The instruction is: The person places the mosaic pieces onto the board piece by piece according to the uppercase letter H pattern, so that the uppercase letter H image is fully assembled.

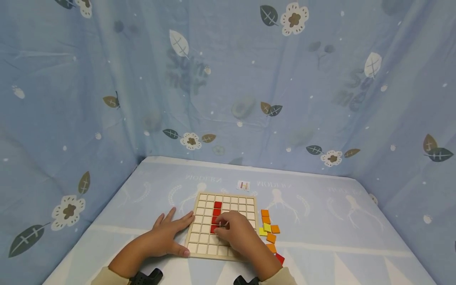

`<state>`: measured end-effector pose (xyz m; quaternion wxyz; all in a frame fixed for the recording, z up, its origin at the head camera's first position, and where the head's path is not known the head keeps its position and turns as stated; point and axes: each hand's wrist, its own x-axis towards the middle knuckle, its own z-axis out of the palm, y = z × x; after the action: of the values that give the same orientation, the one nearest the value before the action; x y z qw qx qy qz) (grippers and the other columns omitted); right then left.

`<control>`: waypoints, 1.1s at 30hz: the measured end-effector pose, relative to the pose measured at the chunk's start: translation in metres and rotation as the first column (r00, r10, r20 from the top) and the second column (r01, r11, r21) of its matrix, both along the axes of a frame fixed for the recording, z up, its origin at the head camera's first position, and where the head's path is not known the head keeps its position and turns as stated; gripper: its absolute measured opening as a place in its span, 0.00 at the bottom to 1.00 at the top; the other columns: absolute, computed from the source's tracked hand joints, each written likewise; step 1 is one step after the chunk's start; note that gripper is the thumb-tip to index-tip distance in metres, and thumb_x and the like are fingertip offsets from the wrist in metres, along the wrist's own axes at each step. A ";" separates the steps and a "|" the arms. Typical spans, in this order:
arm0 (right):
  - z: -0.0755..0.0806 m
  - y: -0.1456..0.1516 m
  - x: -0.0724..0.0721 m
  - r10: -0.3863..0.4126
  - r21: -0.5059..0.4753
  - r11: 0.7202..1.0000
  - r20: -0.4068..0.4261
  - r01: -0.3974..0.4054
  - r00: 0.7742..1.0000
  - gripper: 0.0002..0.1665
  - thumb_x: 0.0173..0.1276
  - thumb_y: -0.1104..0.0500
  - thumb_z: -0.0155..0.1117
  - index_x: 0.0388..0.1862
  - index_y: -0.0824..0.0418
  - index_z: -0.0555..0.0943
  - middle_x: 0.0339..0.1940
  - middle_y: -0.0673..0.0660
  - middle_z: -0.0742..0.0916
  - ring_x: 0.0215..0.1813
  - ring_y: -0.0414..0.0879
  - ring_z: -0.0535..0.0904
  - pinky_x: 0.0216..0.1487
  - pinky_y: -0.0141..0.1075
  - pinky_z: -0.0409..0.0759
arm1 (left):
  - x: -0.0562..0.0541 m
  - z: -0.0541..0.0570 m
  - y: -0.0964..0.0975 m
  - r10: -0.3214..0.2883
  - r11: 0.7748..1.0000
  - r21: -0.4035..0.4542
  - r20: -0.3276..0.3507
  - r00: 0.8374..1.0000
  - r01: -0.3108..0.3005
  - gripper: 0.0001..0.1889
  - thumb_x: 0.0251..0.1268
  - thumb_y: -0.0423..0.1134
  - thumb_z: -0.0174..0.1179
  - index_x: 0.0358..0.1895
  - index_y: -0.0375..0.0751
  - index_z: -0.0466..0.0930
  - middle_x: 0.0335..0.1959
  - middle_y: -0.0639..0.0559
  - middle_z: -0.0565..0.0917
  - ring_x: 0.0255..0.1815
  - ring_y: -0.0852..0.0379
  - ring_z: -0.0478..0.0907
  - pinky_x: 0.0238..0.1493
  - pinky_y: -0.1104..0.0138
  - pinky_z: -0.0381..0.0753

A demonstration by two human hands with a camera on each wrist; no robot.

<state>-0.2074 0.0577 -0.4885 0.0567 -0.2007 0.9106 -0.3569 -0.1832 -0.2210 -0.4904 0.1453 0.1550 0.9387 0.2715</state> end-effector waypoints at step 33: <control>0.015 0.148 0.023 -0.119 0.138 0.986 0.154 0.098 0.981 0.19 0.59 0.49 0.83 0.46 0.47 0.85 0.46 0.44 0.85 0.46 0.44 0.77 0.49 0.42 0.80 | -0.002 0.000 0.002 0.019 1.000 -0.018 0.013 1.000 -0.019 0.62 0.39 0.64 0.81 0.83 0.57 0.61 0.85 0.58 0.58 0.86 0.27 0.30 0.78 0.31 0.26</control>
<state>-0.1841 0.2052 -0.4736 0.1235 -0.1169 0.9339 -0.3146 -0.1856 -0.2186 -0.4907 0.1502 0.1428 0.9416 0.2654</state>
